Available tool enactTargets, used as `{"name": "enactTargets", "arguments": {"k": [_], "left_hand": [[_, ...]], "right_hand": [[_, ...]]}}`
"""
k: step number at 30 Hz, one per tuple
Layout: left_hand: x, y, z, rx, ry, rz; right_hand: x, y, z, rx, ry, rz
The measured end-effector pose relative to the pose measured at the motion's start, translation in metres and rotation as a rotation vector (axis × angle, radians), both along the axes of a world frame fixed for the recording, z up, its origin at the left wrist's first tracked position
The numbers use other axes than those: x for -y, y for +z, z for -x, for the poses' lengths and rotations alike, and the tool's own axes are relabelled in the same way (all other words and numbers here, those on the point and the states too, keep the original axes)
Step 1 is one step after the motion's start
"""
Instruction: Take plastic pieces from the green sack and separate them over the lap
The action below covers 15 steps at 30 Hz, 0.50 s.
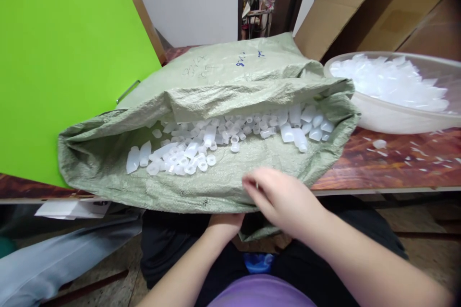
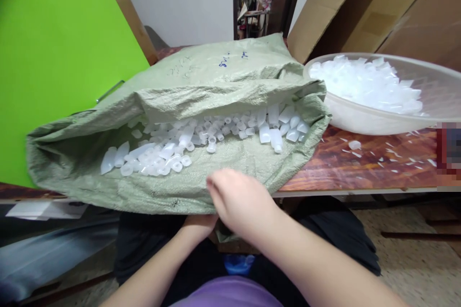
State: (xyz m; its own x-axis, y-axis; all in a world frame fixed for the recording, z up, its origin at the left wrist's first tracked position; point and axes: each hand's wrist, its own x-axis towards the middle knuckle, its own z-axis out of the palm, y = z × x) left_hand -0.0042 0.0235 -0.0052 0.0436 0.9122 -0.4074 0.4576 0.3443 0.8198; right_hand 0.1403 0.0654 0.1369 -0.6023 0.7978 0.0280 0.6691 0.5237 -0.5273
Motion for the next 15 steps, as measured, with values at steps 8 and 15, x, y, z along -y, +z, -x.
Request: {"name": "enactTargets", "arguments": {"k": [8, 15], "left_hand": [[0.031, 0.014, -0.003, 0.236, 0.368, 0.268], [0.032, 0.009, -0.005, 0.716, 0.521, 0.283]], "right_hand": [[-0.063, -0.022, 0.059, 0.204, -0.225, -0.167], [0.009, -0.019, -0.028, -0.199, 0.16, 0.079]]}}
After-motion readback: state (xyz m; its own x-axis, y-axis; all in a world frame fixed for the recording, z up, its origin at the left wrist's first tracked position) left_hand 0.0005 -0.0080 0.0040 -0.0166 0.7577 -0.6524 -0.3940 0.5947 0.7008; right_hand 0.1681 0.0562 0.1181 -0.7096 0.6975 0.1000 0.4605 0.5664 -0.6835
